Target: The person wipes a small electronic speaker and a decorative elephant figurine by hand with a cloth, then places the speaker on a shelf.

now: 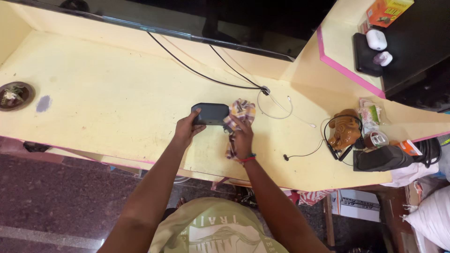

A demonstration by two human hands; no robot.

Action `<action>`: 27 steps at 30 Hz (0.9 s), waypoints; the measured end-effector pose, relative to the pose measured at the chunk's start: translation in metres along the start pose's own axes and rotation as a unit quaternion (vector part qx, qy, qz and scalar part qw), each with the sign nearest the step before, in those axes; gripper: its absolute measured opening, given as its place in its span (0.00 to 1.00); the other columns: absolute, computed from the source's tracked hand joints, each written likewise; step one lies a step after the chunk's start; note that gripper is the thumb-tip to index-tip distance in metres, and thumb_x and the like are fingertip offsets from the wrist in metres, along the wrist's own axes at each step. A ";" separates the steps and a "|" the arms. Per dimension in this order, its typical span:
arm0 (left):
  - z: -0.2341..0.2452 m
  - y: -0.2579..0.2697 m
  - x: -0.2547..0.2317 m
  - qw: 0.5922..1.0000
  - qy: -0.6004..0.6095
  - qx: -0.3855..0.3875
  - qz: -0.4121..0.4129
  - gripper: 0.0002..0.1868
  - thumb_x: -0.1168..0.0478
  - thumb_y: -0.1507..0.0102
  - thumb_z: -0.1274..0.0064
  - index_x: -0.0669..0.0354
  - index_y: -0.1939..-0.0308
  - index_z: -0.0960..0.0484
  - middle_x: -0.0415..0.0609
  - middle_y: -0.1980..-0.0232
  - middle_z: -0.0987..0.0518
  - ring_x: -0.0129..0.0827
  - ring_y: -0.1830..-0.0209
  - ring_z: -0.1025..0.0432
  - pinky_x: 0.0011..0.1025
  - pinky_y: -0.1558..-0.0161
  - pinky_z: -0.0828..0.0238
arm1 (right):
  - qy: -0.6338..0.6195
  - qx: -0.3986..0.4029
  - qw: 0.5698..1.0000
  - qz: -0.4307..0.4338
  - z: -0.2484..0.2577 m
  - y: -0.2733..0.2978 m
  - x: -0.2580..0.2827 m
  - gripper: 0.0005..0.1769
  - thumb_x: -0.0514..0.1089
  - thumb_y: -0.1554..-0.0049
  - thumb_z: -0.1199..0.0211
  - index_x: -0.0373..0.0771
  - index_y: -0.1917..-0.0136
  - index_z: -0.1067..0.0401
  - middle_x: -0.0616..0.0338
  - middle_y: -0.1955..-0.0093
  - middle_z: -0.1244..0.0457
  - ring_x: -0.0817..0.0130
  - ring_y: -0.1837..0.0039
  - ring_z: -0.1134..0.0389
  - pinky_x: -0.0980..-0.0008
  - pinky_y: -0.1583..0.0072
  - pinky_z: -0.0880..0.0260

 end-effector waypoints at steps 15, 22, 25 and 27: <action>-0.057 0.048 -0.072 0.927 -0.338 -0.110 -0.125 0.36 0.39 0.50 0.29 0.74 0.62 0.18 0.55 0.66 0.16 0.34 0.69 0.19 0.31 0.65 0.18 | -0.108 -0.203 0.973 0.028 0.106 -0.016 -0.004 0.14 0.32 0.42 0.49 0.30 0.47 0.25 0.58 0.54 0.35 0.70 0.55 0.40 0.74 0.53 0.40; -0.142 0.094 -0.084 0.753 -0.601 -0.074 -0.258 0.46 0.32 0.53 0.29 0.73 0.53 0.20 0.61 0.66 0.16 0.47 0.66 0.19 0.39 0.62 0.21 | -0.025 -0.034 0.995 0.088 0.024 0.014 0.062 0.20 0.38 0.40 0.37 0.37 0.35 0.32 0.54 0.38 0.37 0.66 0.44 0.32 0.68 0.48 0.26; -0.151 0.097 -0.071 0.710 -0.645 -0.037 -0.280 0.47 0.31 0.53 0.29 0.74 0.53 0.22 0.61 0.65 0.17 0.50 0.65 0.19 0.39 0.65 0.20 | 0.210 -0.038 0.948 0.237 0.014 0.019 0.074 0.49 0.42 0.54 0.19 0.29 0.27 0.43 0.41 0.35 0.45 0.48 0.34 0.41 0.53 0.38 0.36; -0.145 0.088 -0.064 0.760 -0.597 0.081 -0.243 0.46 0.35 0.47 0.34 0.69 0.40 0.26 0.58 0.71 0.16 0.44 0.69 0.18 0.37 0.64 0.21 | 0.167 -0.058 0.975 0.136 0.021 0.010 0.066 0.49 0.47 0.54 0.19 0.34 0.28 0.42 0.46 0.32 0.43 0.52 0.31 0.38 0.56 0.34 0.31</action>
Point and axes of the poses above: each hand's wrist, its own y-axis away from the middle knuckle, its own z-axis out of the back of the hand, x = y × z, the point moved 2 cm from there along -y, towards the middle knuckle
